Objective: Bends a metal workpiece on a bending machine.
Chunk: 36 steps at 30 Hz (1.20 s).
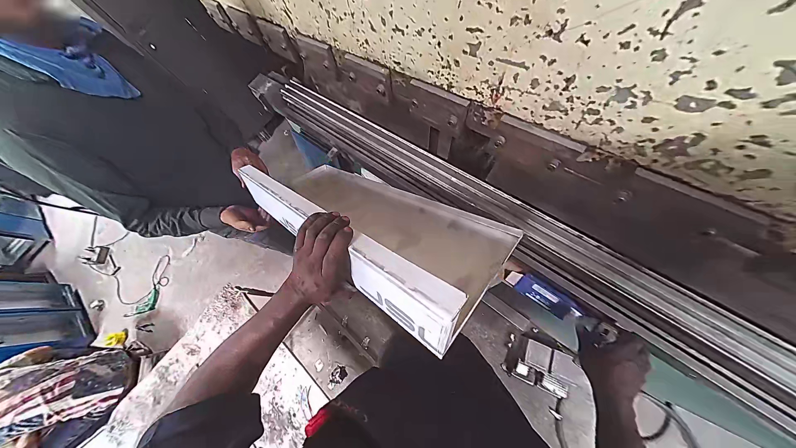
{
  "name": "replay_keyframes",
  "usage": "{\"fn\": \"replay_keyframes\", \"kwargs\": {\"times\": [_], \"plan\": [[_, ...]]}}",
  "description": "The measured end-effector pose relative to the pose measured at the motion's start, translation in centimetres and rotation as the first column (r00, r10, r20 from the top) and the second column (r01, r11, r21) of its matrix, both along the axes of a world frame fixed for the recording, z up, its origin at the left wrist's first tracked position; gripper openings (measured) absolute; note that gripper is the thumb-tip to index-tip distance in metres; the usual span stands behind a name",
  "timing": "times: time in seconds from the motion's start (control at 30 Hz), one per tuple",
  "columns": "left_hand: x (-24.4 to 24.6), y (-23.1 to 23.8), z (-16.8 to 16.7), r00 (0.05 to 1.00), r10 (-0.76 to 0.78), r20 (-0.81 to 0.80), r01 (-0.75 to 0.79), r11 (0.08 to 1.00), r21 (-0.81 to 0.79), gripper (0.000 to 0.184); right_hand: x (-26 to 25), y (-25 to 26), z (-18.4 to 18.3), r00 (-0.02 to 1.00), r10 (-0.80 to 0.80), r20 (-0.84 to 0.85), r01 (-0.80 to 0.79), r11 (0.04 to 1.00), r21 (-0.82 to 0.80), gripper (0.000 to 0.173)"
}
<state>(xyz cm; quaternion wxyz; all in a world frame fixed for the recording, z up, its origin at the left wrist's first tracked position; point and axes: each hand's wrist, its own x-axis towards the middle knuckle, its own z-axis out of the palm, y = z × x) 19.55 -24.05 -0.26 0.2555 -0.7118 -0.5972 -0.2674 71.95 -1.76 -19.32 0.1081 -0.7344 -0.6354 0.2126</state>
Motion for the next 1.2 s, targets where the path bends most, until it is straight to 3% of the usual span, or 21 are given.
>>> {"fn": "replay_keyframes", "kwargs": {"times": [0.07, 0.1, 0.13, 0.2, 0.23, 0.27, 0.33, 0.47, 0.57, 0.63, 0.7, 0.77, 0.9, 1.03, 1.2], "plan": [[2.7, -0.7, -0.7, 0.998, -0.013, 0.065, 0.013, 1.000, 0.009, 0.099, -2.6, -2.1, 5.8, 0.940, 0.218, -0.263, -0.185, 0.972, 0.144, 0.053], [4.2, -1.0, -1.1, 0.995, -0.016, 0.095, 0.015, 1.000, 0.016, 0.099, -3.8, -3.3, 8.3, 0.834, 0.280, -0.476, -0.249, 0.960, 0.129, 0.045], [5.7, -1.2, -1.6, 0.993, -0.015, 0.120, 0.012, 1.000, 0.026, 0.099, -5.0, -4.6, 10.4, 0.654, 0.251, -0.714, -0.313, 0.949, 0.047, 0.052], [8.7, -1.7, -2.6, 0.984, -0.013, 0.176, 0.007, 0.999, 0.035, 0.100, -7.1, -6.5, 14.1, 0.269, 0.002, -0.963, -0.477, 0.869, -0.132, 0.096], [10.1, -2.1, -3.2, 0.978, -0.011, 0.210, 0.005, 1.000, 0.028, 0.100, -7.8, -7.3, 15.5, 0.167, -0.134, -0.977, -0.508, 0.838, -0.202, 0.110], [11.5, -2.5, -3.9, 0.970, -0.006, 0.242, 0.000, 1.000, 0.023, 0.101, -8.2, -8.1, 16.7, 0.134, -0.201, -0.970, -0.505, 0.829, -0.241, 0.112], [14.4, -3.2, -5.7, 0.955, 0.023, 0.296, -0.031, 0.999, 0.022, 0.099, -8.6, -9.5, 18.4, 0.172, -0.220, -0.960, -0.431, 0.859, -0.275, 0.090], [19.9, -4.9, -11.0, 0.901, 0.132, 0.413, -0.171, 0.983, 0.059, 0.100, -9.8, -9.7, 19.3, 0.345, -0.220, -0.912, -0.285, 0.901, -0.326, 0.056], [23.4, -6.8, -15.6, 0.807, 0.302, 0.507, -0.354, 0.935, 0.007, 0.096, -10.8, -8.8, 18.0, 0.386, -0.111, -0.916, -0.393, 0.879, -0.272, 0.050], [25.1, -8.1, -18.3, 0.737, 0.411, 0.537, -0.440, 0.895, -0.081, 0.089, -12.3, -8.4, 16.2, 0.474, -0.054, -0.879, -0.432, 0.856, -0.286, 0.053], [25.8, -9.4, -20.0, 0.696, 0.475, 0.538, -0.418, 0.878, -0.235, 0.084, -14.5, -8.0, 13.4, 0.598, -0.017, -0.801, -0.432, 0.835, -0.341, 0.053], [25.4, -10.8, -20.6, 0.654, 0.526, 0.544, -0.281, 0.837, -0.470, 0.080, -17.3, -7.3, 9.6, 0.688, 0.084, -0.721, -0.477, 0.801, -0.361, 0.051], [24.2, -14.5, -22.3, 0.479, 0.683, 0.551, -0.129, 0.676, -0.726, 0.074, -22.1, -6.3, -0.6, 0.763, 0.390, -0.516, -0.605, 0.713, -0.355, 0.057], [21.6, -18.5, -24.5, 0.343, 0.804, 0.486, -0.120, 0.551, -0.826, 0.067, -27.3, -5.2, -8.2, 0.757, 0.613, -0.225, -0.644, 0.644, -0.413, 0.057], [18.5, -21.2, -24.9, 0.270, 0.872, 0.409, -0.073, 0.442, -0.894, 0.050, -31.8, -2.3, -13.9, 0.702, 0.712, -0.018, -0.639, 0.619, -0.457, 0.056]]}}
